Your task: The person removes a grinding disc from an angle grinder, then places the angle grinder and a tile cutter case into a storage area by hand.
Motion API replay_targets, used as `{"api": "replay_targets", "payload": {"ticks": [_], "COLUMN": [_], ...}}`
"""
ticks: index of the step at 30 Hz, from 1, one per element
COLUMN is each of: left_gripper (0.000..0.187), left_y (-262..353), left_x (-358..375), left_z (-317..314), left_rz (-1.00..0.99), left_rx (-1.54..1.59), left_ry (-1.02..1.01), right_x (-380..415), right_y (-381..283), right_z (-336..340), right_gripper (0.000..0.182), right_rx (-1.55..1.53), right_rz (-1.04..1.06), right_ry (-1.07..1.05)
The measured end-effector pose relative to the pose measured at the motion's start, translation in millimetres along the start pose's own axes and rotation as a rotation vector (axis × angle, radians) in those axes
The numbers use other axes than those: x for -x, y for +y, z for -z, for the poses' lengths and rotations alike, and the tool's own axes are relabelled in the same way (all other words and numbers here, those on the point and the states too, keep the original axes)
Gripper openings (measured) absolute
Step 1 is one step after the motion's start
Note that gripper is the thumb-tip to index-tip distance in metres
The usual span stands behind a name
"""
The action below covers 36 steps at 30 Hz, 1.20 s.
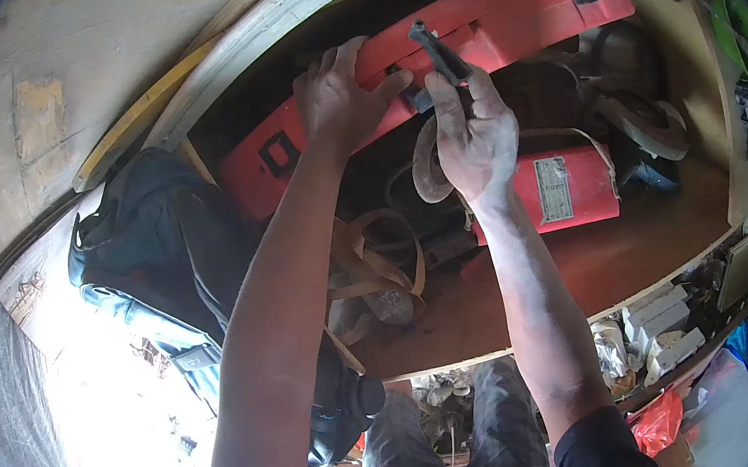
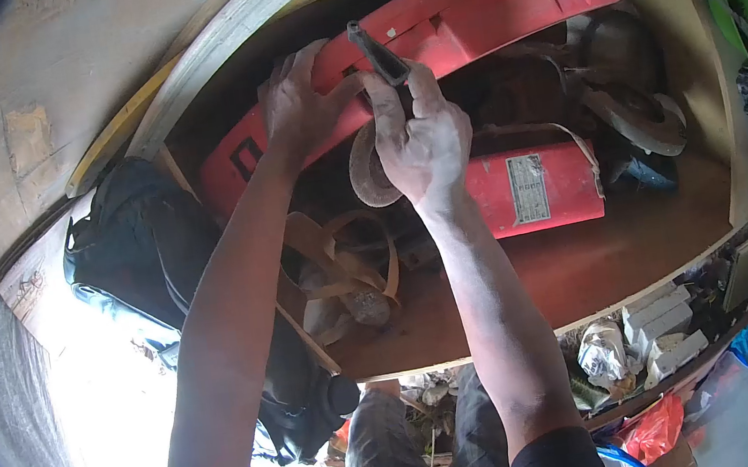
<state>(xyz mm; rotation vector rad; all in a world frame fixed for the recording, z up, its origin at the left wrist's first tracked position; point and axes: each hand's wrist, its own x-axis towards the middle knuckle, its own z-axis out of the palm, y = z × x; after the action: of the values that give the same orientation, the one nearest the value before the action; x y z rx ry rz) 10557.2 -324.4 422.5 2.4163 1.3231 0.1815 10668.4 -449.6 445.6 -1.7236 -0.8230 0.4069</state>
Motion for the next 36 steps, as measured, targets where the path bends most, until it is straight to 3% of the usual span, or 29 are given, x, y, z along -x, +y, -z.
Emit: {"api": "replay_targets", "payload": {"ticks": [5,10,12,17,19,20,23,27,30,33,36], "left_gripper": [0.077,0.075,0.076,0.075,0.075,0.076,0.077,0.074,0.068,0.059,0.054], "left_y": [1.0,4.6,7.9,9.8,10.3,11.3,11.6,8.5,-1.3,-11.2,-14.1], "left_x": [1.2,1.6,1.8,-2.9,-1.0,0.9,-2.6,-4.7,-8.1,-12.7,-12.4], "left_z": [4.0,4.5,5.7,11.3,14.0,14.0,14.6,15.6,23.7,18.5,16.6], "left_rz": [0.047,0.086,0.109,0.176,0.199,0.195,0.205,0.230,0.203,0.256,0.203], "left_rx": [0.109,0.132,0.101,0.256,0.278,0.280,0.285,0.324,0.396,0.600,0.607], "left_ry": [-0.037,-0.032,-0.038,-0.116,-0.146,-0.134,-0.153,-0.200,-0.298,-0.304,-0.316], "right_x": [-26.0,-24.6,-22.7,-31.5,-37.2,-37.5,-36.6,-32.2,-20.1,-16.8,-22.3], "right_y": [-10.5,12.3,9.0,35.7,41.1,42.4,44.6,37.6,26.0,30.2,25.9], "right_z": [5.2,16.1,23.6,23.6,27.3,25.5,28.2,28.6,32.8,30.8,33.9], "right_gripper": [0.035,0.040,0.033,0.047,0.048,0.049,0.048,0.044,0.037,0.037,0.038], "right_rx": [0.332,0.297,0.245,0.247,0.008,-0.146,-0.204,-0.090,0.083,0.022,0.013], "right_rz": [-0.061,-0.122,-0.317,-0.080,-0.475,-0.502,-0.573,-0.481,-0.285,-0.220,-0.236], "right_ry": [-0.093,-0.073,-0.099,-0.015,-0.124,-0.101,-0.119,-0.131,-0.179,-0.135,-0.178]}}
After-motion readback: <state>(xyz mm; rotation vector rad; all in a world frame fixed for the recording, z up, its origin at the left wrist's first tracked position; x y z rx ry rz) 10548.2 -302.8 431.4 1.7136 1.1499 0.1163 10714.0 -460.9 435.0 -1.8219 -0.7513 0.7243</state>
